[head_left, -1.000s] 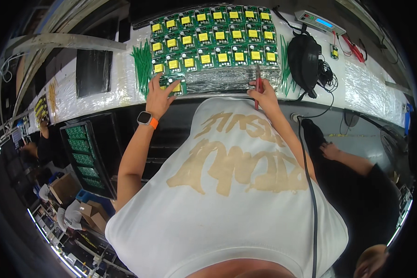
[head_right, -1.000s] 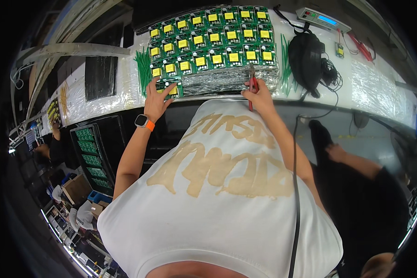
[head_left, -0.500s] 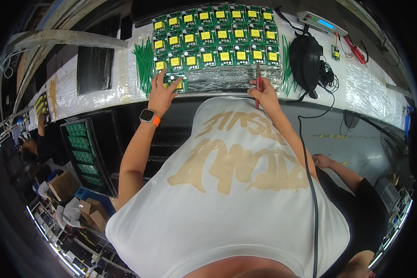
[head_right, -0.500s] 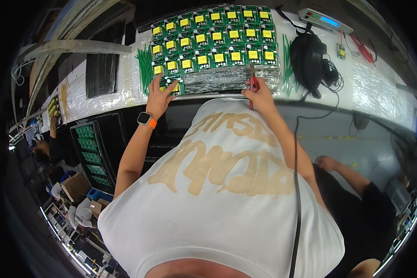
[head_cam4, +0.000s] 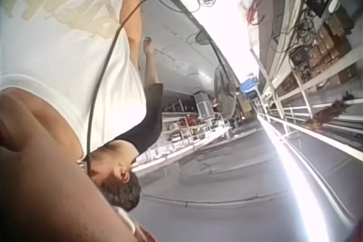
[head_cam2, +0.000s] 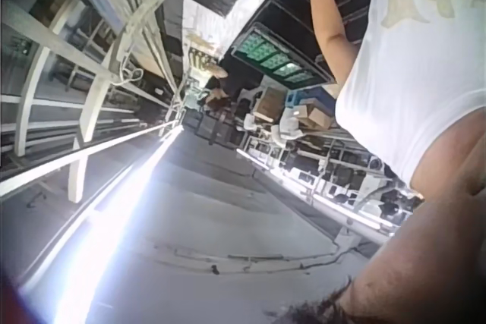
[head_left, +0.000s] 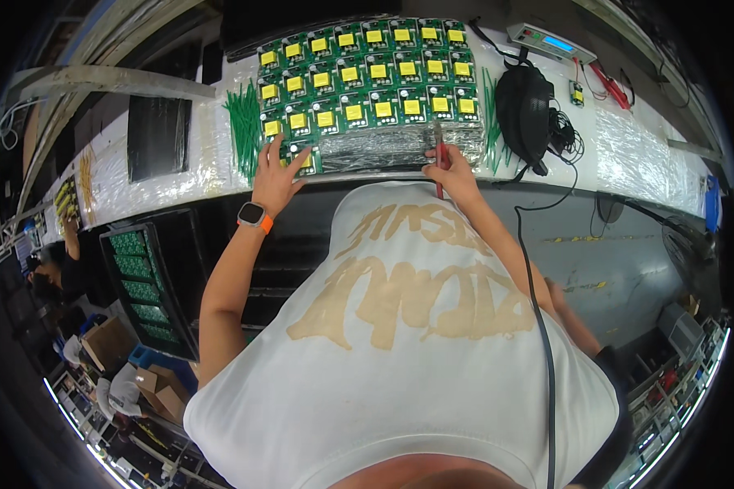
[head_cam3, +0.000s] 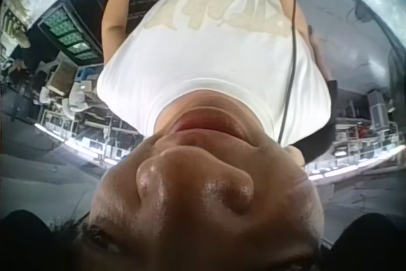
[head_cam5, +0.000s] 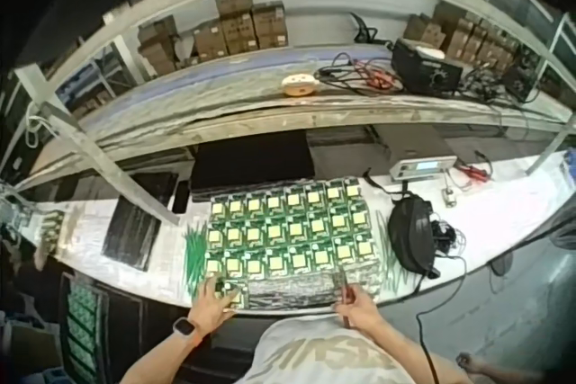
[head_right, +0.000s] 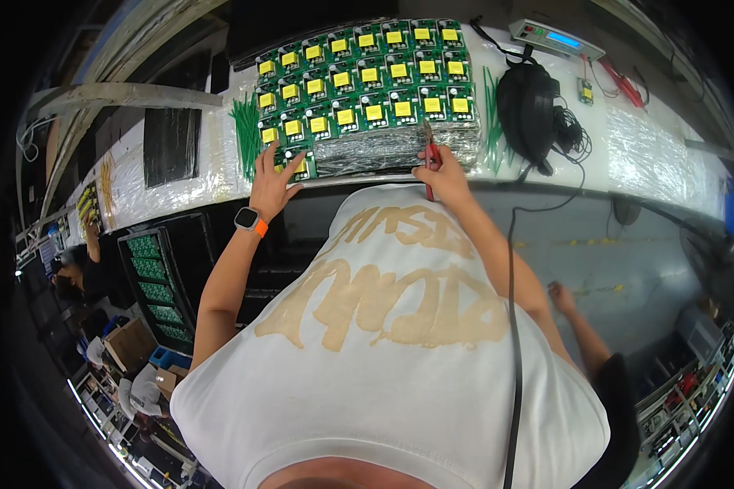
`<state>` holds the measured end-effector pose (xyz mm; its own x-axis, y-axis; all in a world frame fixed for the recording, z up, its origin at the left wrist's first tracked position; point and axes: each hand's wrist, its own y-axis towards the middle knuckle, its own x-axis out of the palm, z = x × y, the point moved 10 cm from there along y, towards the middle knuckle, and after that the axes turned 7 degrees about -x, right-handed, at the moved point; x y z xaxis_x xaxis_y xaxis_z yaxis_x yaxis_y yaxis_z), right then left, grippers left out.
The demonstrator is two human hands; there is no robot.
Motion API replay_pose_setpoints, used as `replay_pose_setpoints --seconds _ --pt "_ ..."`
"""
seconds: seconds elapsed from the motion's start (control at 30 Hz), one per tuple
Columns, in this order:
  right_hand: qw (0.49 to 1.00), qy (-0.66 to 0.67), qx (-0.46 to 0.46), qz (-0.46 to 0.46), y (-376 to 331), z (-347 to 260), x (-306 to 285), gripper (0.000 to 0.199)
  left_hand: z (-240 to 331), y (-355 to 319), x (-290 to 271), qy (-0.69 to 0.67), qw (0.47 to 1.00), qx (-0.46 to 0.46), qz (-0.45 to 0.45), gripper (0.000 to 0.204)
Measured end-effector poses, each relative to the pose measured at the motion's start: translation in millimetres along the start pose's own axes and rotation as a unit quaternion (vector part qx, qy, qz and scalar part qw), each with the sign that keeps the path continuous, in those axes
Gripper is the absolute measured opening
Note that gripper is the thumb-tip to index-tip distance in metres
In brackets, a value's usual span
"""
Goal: Inspecting, testing, and sorting printed circuit board assemblies (PCBAs) at a workbench in an electronics manufacturing facility.
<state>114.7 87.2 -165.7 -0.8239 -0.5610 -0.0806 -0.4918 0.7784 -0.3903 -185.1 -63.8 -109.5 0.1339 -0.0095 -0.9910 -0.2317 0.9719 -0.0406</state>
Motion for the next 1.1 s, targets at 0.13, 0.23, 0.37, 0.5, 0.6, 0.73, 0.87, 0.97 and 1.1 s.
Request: replay_pose_setpoints --seconds 0.13,0.23,0.37,0.5,0.6,0.73,0.87,0.97,1.1 --pt "1.0 0.012 -0.007 -0.004 2 5 2 0.038 -4 4 5 -0.007 1.0 -0.006 -0.017 0.071" --pt "0.997 0.056 -0.035 0.027 3 6 0 0.041 -17 2 17 -0.009 0.999 -0.022 -0.032 0.074" --pt "1.0 -0.006 -0.026 -0.008 2 5 -4 0.043 -21 7 20 -0.046 0.999 -0.012 0.01 0.073" --pt "0.999 0.007 0.007 -0.048 -6 -19 7 0.032 -29 12 34 -0.047 0.999 -0.021 -0.003 0.071" --pt "0.994 0.041 -0.006 -0.101 8 -22 25 0.03 -22 9 17 -0.054 0.997 -0.052 0.004 0.071" --pt "0.985 0.065 -0.017 -0.157 24 -42 46 0.027 -12 -12 -10 0.001 0.99 -0.135 0.039 0.072" --pt "0.971 0.025 -0.023 -0.237 22 -73 70 0.024 7 -61 -39 -0.014 0.947 -0.267 0.179 0.059" --pt "0.953 -0.008 -0.021 -0.303 17 -85 84 0.023 8 -130 -44 -0.105 0.856 -0.376 0.338 0.027" --pt "0.925 -0.042 -0.01 -0.377 13 -81 95 0.023 26 -245 -70 -0.084 0.684 -0.531 0.493 0.013"
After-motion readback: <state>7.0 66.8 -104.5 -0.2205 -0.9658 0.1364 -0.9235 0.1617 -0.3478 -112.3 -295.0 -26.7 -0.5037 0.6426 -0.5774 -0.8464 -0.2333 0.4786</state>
